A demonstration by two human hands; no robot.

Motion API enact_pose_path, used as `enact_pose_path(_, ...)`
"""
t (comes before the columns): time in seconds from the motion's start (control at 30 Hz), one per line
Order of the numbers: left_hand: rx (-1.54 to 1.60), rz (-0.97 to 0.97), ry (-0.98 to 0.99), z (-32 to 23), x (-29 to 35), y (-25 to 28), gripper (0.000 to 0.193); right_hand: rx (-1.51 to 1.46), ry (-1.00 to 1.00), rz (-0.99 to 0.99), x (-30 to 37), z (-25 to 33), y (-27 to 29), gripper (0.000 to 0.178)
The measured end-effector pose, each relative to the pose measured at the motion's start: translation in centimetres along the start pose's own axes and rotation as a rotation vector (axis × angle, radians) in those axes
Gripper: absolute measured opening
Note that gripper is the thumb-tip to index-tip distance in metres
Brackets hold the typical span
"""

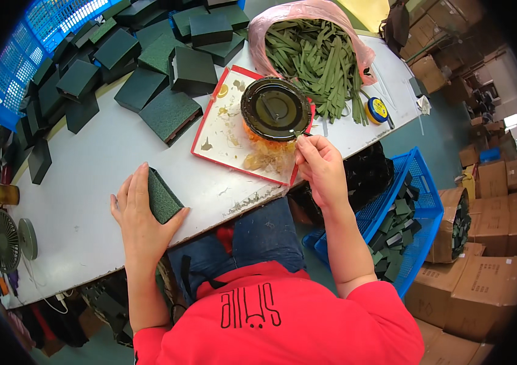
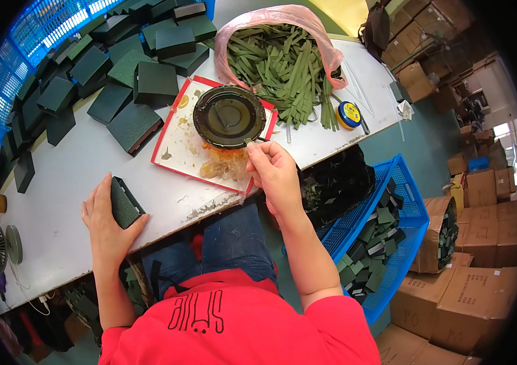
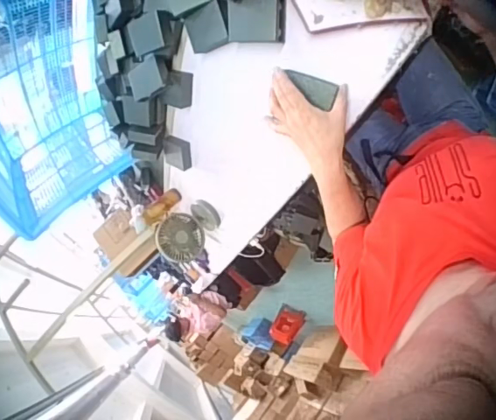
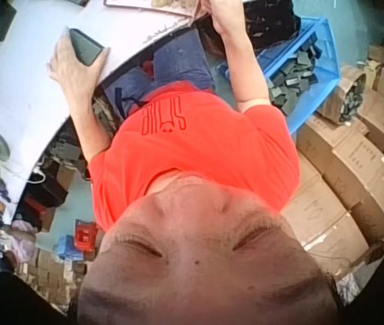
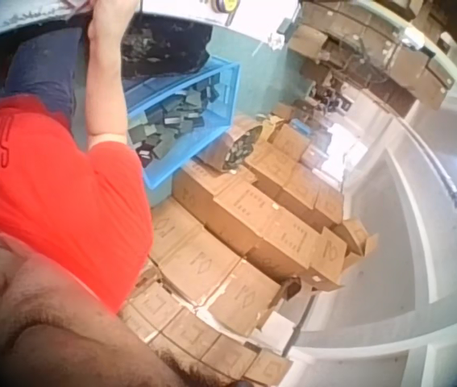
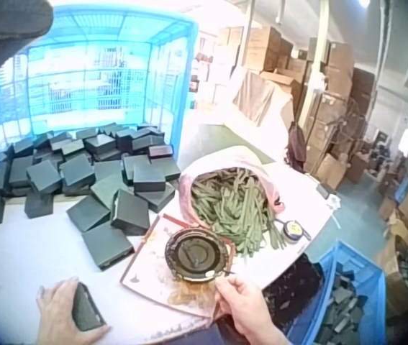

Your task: The person assembles small green boxes by hand at a workbench. They pick up a box, insert a green ribbon into a slot on the side, and place the finished unit into a blue crate. The process is repeated continuously with multiple boxes.

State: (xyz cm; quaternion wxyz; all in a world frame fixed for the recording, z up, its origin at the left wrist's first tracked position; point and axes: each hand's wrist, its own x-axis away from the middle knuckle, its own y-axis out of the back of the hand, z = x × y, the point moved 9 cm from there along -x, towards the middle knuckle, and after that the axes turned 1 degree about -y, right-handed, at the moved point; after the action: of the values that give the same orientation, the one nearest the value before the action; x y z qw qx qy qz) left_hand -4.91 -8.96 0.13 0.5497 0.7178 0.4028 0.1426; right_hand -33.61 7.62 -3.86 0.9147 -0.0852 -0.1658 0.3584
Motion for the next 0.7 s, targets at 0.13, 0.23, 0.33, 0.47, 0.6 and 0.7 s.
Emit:
enact_pose_path(0.13, 0.002, 0.011, 0.013, 0.2, 0.0, -0.1, 0.104, 0.004, -0.004, 0.009, -0.4, -0.2, -0.1, 0.016)
enact_pose_path(0.23, -0.001, 0.015, 0.014, 0.3, 0.0, -0.1, 0.104, -0.006, -0.038, -0.001, -0.5, -0.6, 0.0, 0.016)
enact_pose_path(0.33, -0.007, 0.001, -0.01, 0.4, 0.1, -0.4, 0.104, -0.053, -0.064, 0.031, -0.7, -1.0, 0.3, 0.016)
enact_pose_path(0.47, -0.045, 0.005, -0.027, 0.3, 0.0, -0.5, 0.102, -0.103, -0.071, 0.07, -0.9, -1.2, 0.5, 0.017)
enact_pose_path(0.6, 0.013, -0.002, -0.017, 0.4, 0.0, -0.4, 0.101, -0.071, 0.0, 0.005, 0.3, -0.5, 0.8, 0.016)
enact_pose_path(0.7, 0.169, -0.018, -0.053, 0.1, 0.1, 0.1, 0.102, -0.017, 0.036, 0.038, 2.1, 0.2, -0.4, 0.015)
